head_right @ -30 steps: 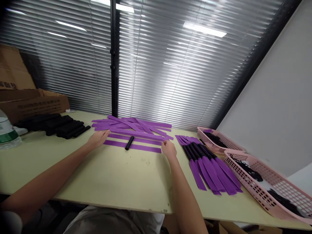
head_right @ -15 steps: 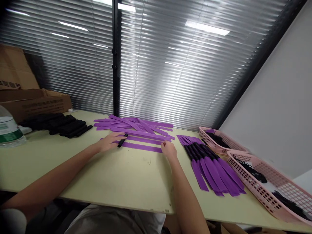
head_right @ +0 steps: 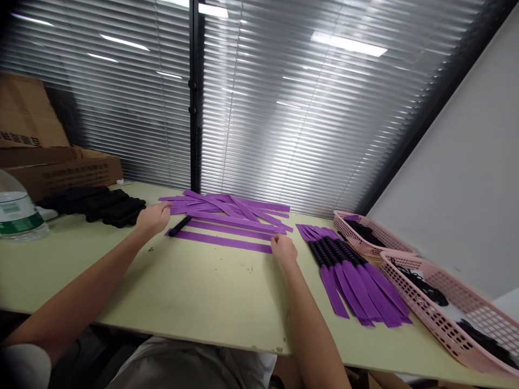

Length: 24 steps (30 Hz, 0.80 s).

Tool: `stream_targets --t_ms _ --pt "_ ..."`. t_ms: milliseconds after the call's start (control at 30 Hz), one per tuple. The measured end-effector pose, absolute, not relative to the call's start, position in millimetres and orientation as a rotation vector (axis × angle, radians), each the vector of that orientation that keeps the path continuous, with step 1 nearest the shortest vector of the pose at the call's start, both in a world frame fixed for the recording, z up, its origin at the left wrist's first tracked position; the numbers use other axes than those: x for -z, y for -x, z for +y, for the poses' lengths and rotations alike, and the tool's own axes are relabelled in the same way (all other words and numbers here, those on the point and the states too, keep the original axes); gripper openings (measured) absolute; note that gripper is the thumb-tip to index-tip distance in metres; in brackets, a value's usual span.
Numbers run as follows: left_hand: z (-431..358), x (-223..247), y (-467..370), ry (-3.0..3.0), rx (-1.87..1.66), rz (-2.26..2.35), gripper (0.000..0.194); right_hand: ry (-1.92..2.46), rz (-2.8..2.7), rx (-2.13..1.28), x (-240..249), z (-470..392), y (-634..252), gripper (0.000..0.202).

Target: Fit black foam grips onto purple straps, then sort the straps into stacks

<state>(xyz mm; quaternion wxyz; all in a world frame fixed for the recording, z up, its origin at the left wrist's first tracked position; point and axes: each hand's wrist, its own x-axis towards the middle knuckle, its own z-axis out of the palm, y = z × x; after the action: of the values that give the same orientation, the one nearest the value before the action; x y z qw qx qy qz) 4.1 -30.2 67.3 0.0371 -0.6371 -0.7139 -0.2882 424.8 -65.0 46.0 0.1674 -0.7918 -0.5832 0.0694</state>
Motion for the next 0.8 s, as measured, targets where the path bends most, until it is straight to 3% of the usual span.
stream_targets --t_ms 133,567,800 --pt "-23.4 -60.7 14.3 1.921 0.922 -2.301 0.044 2.264 -1.657 -0.192 -46.1 -64.8 -425.3 0.025" --pt "6.0 -15.9 27.3 1.953 0.548 -2.409 0.048 2.265 -1.677 -0.190 -48.0 -66.9 -423.2 0.025" --pt "7.8 -26.9 38.9 1.950 0.618 -2.633 0.025 2.264 -1.666 -0.175 -44.6 -64.1 -425.8 0.025"
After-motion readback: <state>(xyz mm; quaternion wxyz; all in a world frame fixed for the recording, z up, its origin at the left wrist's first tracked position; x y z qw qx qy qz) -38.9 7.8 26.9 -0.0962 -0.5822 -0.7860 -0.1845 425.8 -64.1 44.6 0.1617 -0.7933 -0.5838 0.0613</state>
